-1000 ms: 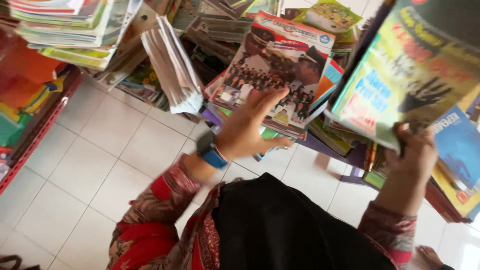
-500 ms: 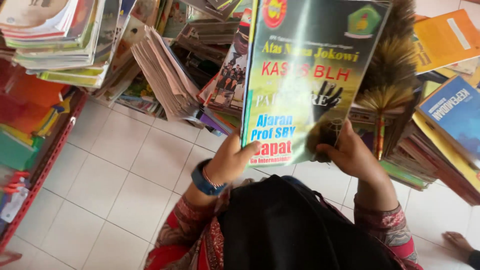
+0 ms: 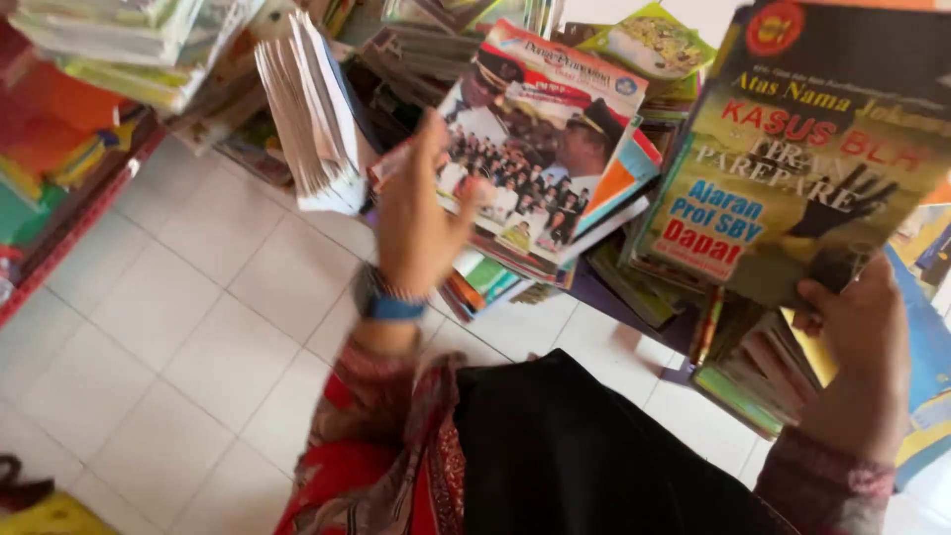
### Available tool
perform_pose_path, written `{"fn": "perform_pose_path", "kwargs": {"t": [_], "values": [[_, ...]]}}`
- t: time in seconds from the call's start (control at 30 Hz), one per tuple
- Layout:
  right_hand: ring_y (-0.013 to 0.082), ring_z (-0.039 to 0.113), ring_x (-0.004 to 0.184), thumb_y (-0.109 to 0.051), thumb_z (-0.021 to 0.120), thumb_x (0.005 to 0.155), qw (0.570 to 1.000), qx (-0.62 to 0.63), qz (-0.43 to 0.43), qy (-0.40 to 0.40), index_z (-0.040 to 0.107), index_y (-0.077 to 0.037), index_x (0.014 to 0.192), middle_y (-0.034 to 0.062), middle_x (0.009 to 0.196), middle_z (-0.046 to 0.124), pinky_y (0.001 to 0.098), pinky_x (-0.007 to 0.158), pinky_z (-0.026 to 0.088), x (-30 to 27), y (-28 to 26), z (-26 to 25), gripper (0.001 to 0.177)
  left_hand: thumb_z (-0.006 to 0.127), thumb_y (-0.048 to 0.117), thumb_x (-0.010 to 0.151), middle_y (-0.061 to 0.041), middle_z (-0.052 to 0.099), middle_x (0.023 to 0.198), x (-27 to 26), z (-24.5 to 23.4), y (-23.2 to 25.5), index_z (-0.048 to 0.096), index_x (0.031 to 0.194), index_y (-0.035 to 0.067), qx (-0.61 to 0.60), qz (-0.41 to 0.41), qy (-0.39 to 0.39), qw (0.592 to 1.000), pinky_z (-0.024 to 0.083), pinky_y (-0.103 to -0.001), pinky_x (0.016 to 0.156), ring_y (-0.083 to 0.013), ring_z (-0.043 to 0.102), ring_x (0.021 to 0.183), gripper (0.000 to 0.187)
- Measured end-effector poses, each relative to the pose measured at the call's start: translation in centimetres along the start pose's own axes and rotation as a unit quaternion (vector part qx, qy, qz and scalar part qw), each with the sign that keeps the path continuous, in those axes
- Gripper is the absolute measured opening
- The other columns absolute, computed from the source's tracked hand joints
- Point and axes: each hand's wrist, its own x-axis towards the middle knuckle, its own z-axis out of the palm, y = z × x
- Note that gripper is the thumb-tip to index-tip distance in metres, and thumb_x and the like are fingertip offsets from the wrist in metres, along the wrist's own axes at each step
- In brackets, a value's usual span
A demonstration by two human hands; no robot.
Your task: Sort and dust a pile of books and folders on the floor
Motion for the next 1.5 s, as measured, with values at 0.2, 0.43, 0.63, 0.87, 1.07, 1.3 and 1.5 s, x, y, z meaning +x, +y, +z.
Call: {"fn": "perform_pose_path", "kwargs": {"t": [0.2,0.43,0.63,0.87,1.07,1.3,1.5], "values": [[0.031,0.06,0.055,0.006,0.066,0.096,0.985,-0.107,0.096,-0.09,0.06,0.011,0.124,0.0231,0.091,0.065,0.0384,0.046,0.048,7.4,6.9,-1.4,0.029,0.075,0.052,0.081,-0.026,0.058,0.1,2.3,2.3,-6.9,0.064,0.108,-0.007,0.291,-0.122,-0.108,0.943,0.052,-0.052,0.077,-0.0452,0.056,0.094,0.066],[0.0461,0.068,0.097,-0.038,0.077,0.09,0.854,-0.519,-0.024,-0.027,0.04,0.004,0.153,0.0301,0.131,0.053,0.0492,0.074,0.057,5.7,2.9,0.1,0.085,0.087,0.071,0.077,-0.029,0.062,0.11,3.5,3.6,-7.6,0.061,0.116,-0.009,0.39,-0.197,-0.166,0.884,0.058,-0.05,0.072,-0.0417,0.064,0.097,0.093],[0.0409,0.064,0.098,-0.026,0.084,0.093,0.9,-0.375,-0.221,-0.004,0.056,0.01,0.144,0.0291,0.128,0.056,0.0475,0.073,0.056,0.9,-6.3,1.7,0.069,0.095,0.073,0.064,-0.039,0.054,0.123,4.9,3.9,-11.1,0.055,0.127,-0.017,0.397,-0.209,-0.206,0.87,0.058,-0.053,0.08,-0.0482,0.06,0.106,0.117],[0.0392,0.06,0.113,-0.013,0.083,0.088,0.905,-0.184,-0.371,-0.094,0.064,0.011,0.131,0.0244,0.127,0.06,0.0462,0.094,0.05,-1.9,-11.2,5.4,0.052,0.072,0.01,0.096,-0.015,0.075,0.096,7.2,-2.7,2.4,0.066,0.115,0.0,0.124,-0.094,-0.169,0.973,0.058,-0.04,0.058,-0.0249,0.071,0.067,0.022],[0.0493,0.031,0.153,-0.045,0.063,0.102,0.813,-0.128,-0.551,-0.14,0.05,-0.004,0.151,0.0261,0.161,0.039,0.0642,0.127,0.019,-4.0,-16.5,12.9,0.065,0.055,0.018,0.112,-0.018,0.051,0.154,5.0,0.9,5.2,0.032,0.153,0.008,-0.197,0.042,-0.137,0.97,0.05,-0.039,0.114,-0.0298,0.059,0.138,0.048],[0.0367,-0.008,0.159,-0.076,0.018,0.102,0.873,-0.111,-0.464,-0.103,0.01,-0.014,0.168,0.0139,0.175,0.0,0.0557,0.126,-0.018,8.7,-13.9,16.5,0.091,0.044,0.019,0.11,-0.016,0.068,0.124,0.1,1.5,11.3,0.042,0.144,0.003,-0.268,-0.037,-0.075,0.96,0.056,-0.029,0.078,-0.0184,0.069,0.094,0.039],[0.044,0.063,0.122,0.016,0.063,0.104,0.888,-0.082,-0.433,0.13,0.047,0.014,0.141,0.0315,0.133,0.06,0.0503,0.106,0.055,5.7,-15.9,10.5,0.04,0.048,0.002,0.108,-0.017,0.065,0.136,-2.0,-4.4,7.2,0.039,0.153,0.002,-0.262,-0.091,0.036,0.96,0.055,-0.027,0.09,-0.0178,0.067,0.104,0.046]]}}
